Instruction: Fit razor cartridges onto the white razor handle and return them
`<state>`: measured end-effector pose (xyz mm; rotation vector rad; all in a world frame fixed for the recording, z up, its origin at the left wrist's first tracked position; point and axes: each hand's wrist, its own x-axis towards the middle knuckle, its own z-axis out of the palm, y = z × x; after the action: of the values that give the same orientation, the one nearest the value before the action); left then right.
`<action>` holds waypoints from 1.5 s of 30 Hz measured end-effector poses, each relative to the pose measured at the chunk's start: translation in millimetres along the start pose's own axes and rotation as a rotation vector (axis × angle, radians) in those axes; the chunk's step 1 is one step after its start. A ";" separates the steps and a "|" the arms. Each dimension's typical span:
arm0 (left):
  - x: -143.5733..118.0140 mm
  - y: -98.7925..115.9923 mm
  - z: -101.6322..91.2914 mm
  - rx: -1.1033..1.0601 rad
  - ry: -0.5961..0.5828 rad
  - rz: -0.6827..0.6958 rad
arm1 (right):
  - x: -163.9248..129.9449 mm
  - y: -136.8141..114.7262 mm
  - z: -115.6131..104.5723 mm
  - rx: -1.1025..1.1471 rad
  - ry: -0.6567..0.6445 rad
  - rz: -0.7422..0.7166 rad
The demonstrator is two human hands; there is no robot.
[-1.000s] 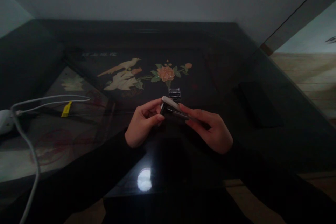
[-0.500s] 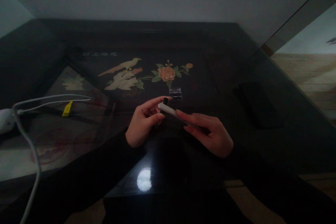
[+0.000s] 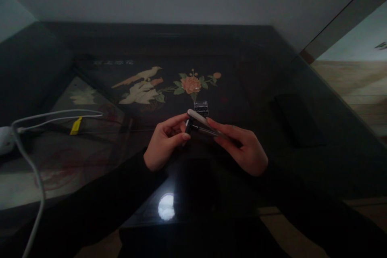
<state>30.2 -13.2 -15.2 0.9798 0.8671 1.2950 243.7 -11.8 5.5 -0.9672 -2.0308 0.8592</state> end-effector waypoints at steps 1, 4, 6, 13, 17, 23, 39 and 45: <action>-0.2 -0.5 -0.2 -0.008 0.002 0.002 | 0.2 0.4 0.1 -0.005 0.008 0.009; -0.8 0.3 0.4 -0.006 -0.006 0.007 | 0.5 0.1 0.5 -0.003 0.004 0.008; -1.0 2.2 1.3 0.012 -0.014 0.009 | 0.2 -1.1 0.5 0.011 -0.012 -0.015; 0.1 6.9 5.7 -0.024 0.010 -0.002 | -2.3 -6.0 -0.1 0.040 -0.073 -0.079; 0.0 8.2 7.2 -0.072 0.010 -0.030 | -3.2 -5.8 1.4 0.079 -0.094 -0.105; -0.9 5.1 2.5 -0.003 -0.007 0.005 | -1.1 -5.0 1.5 0.029 -0.035 -0.062; -0.2 5.2 2.3 0.039 -0.014 0.026 | -0.5 -4.6 0.5 0.012 -0.051 -0.070; 0.5 6.3 3.5 -0.007 0.023 -0.021 | -1.2 -5.1 0.6 0.037 -0.078 -0.093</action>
<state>31.2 -13.0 -8.1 0.9493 0.8881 1.2928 242.0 -15.4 8.9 -0.8242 -2.1005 0.8935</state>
